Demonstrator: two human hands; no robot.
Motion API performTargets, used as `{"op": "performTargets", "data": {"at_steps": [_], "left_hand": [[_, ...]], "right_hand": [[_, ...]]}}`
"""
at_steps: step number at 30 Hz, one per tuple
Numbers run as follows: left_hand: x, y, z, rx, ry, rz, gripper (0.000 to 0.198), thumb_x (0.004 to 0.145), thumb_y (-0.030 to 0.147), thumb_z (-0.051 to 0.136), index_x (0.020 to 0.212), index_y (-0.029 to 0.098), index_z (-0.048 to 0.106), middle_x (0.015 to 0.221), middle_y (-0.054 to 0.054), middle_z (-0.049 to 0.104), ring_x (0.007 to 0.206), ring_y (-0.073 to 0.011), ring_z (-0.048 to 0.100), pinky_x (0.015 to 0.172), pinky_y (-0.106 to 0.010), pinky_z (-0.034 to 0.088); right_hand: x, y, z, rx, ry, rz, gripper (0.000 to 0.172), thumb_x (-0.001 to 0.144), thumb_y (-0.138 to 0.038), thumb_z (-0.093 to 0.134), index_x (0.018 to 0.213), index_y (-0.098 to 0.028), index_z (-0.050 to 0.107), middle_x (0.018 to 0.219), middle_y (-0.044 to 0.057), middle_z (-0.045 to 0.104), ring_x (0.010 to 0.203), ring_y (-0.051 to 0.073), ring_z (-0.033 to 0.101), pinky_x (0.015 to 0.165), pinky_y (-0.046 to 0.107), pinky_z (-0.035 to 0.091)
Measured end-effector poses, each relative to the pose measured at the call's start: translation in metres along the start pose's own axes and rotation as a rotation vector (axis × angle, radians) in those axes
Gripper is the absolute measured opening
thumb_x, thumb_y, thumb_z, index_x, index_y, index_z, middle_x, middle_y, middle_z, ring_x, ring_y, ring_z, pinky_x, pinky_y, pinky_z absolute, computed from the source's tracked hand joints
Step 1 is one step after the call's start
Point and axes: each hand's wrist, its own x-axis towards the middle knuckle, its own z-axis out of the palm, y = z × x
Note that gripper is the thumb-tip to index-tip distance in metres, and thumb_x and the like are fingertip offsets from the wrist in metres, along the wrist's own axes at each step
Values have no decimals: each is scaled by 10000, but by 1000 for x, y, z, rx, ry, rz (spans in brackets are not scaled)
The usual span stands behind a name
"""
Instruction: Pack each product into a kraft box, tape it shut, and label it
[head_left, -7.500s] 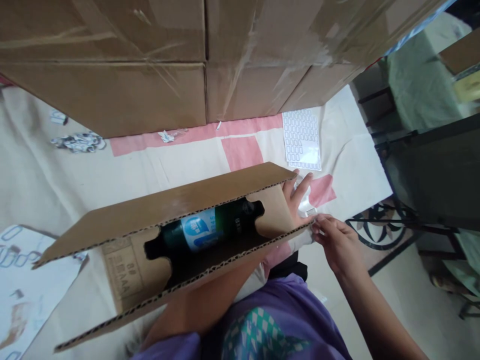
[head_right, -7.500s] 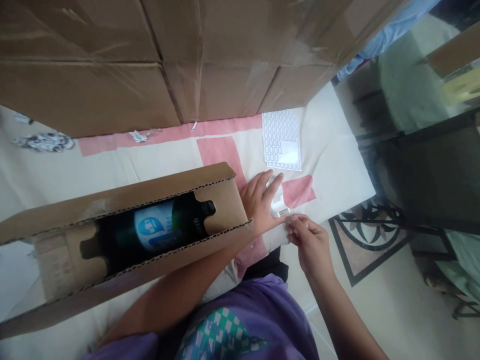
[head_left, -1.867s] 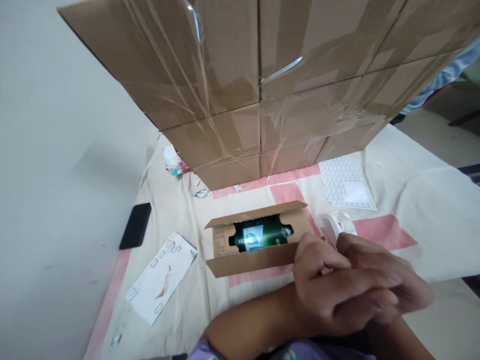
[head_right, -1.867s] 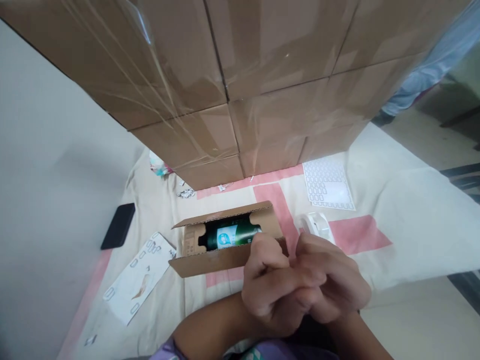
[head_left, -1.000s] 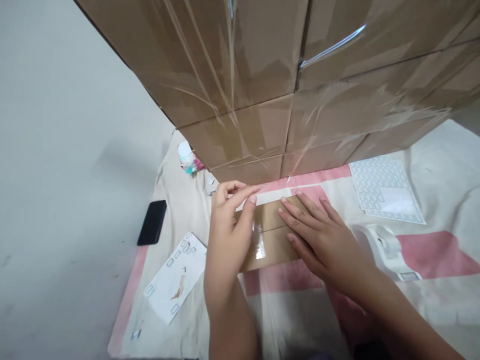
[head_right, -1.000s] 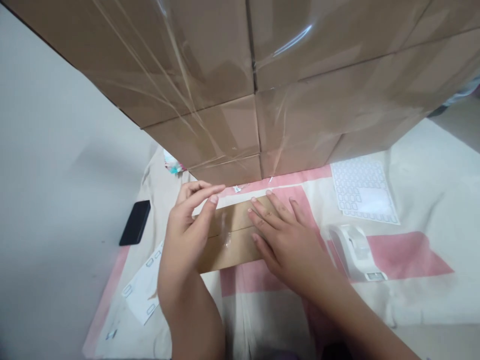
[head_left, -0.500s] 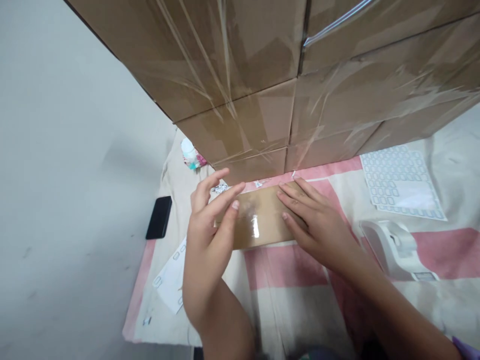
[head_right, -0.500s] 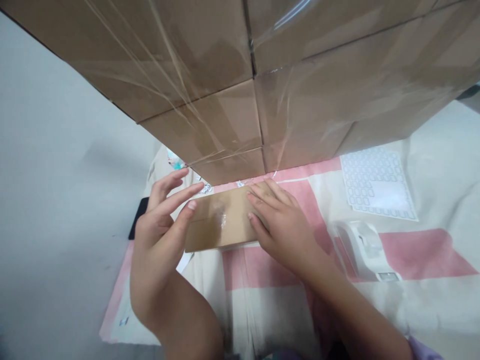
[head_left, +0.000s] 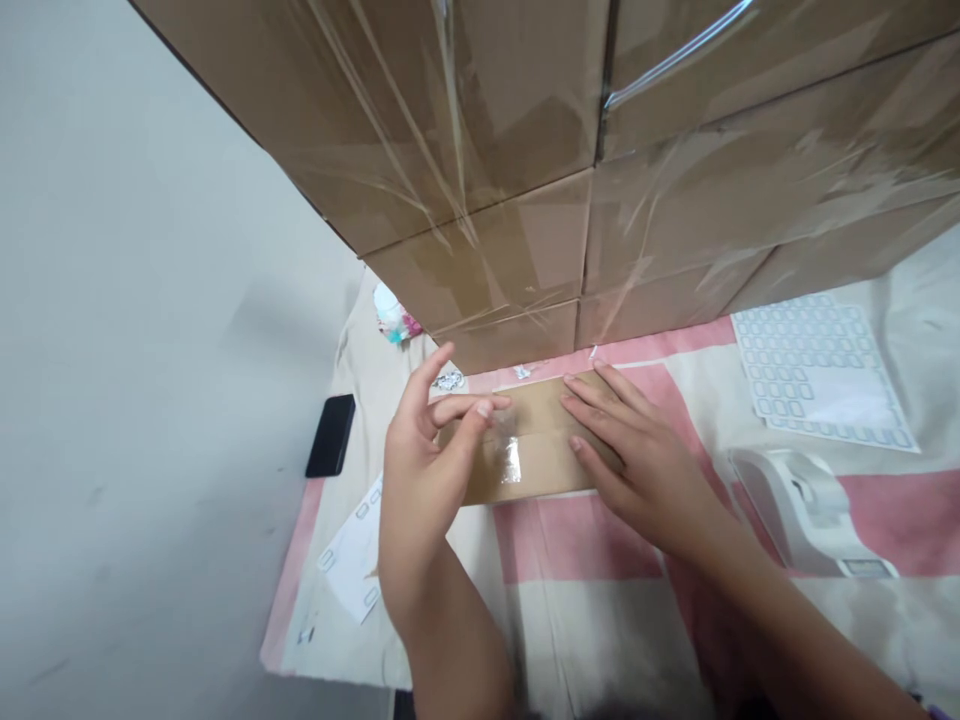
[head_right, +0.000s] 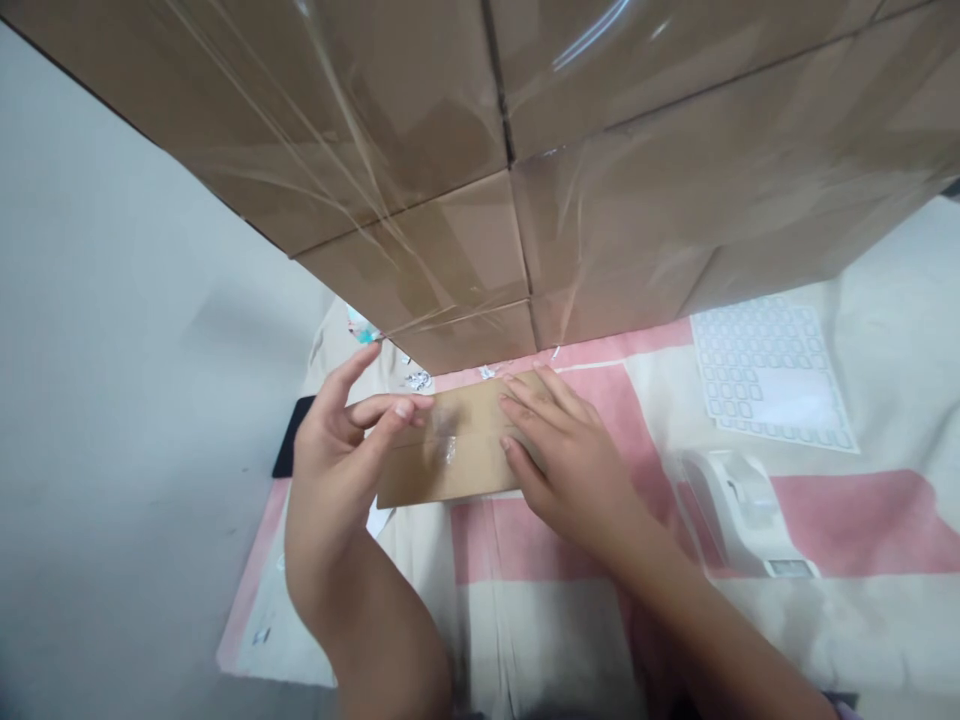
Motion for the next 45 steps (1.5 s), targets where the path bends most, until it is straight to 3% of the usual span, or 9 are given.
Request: {"op": "performTargets", "data": {"at_steps": [3,6,13,19,24,31,37,41,45], "left_hand": [[1,1,0,62,10,3,250,937,424,735,1105,239,751,955,-41,814,989,-218,769,937,-349,598],[1,0,-4,79,-3,31,170,943,400,729,908,240,773,996,-34,804,973,-202,750,911,-332,580],[0,0,-13,231,-104,126,123,937,300,713,852,260,792,914,-11,743,857,-155,652,776,-276,521],[3,-1,-12,214,-126,22,357,902,295,729,1255,252,698,814,12,710,769,-142,644,773,-269,533],[7,-3,-14,298,-272,-32,159,924,323,671,844,206,744,844,-37,749,762,-165,675,707,-266,538],[9,-8,-19,275,-365,-102,202,914,369,688,799,216,754,784,-44,743,636,-150,635,555,-240,493],[8,-3,-18,205,-312,-216,261,897,451,711,802,209,733,483,39,489,446,-94,403,435,-214,317],[5,-1,-21,247,-308,-168,256,906,436,710,772,223,761,501,22,509,497,-118,446,476,-244,351],[2,-6,-30,325,-275,92,152,909,354,733,805,287,822,799,-37,677,768,-174,602,697,-305,493]], "right_hand": [[-1,0,-1,3,-3,6,408,1016,-269,527,1395,-170,641,1542,113,596,1549,367,403,1209,655,427],[-3,0,-1,3,-2,8,400,1018,-267,518,1386,-178,645,1539,108,600,1552,364,399,1206,647,431],[-3,-6,-2,-73,-45,74,395,1038,-309,478,1384,-214,642,1562,92,577,1561,374,378,1219,724,329],[-2,-9,0,-139,-36,147,400,1037,-322,469,1395,-262,638,1556,56,586,1561,406,366,1228,792,192],[-4,-8,0,-108,-35,150,403,1031,-329,477,1393,-260,640,1559,62,583,1542,418,390,1217,796,213],[-7,-8,-1,-99,-50,134,415,1037,-340,468,1408,-255,632,1583,78,554,1548,423,375,1210,813,206],[-7,-9,-2,-104,-57,128,417,1043,-345,460,1412,-247,626,1587,78,550,1548,426,374,1213,815,203],[-8,-8,-2,-105,-66,130,416,1043,-344,459,1413,-247,622,1591,82,545,1544,428,379,1209,817,207],[-8,-7,-2,-110,-82,128,428,1043,-352,464,1436,-257,604,1611,69,524,1546,428,372,1218,799,208]]}}
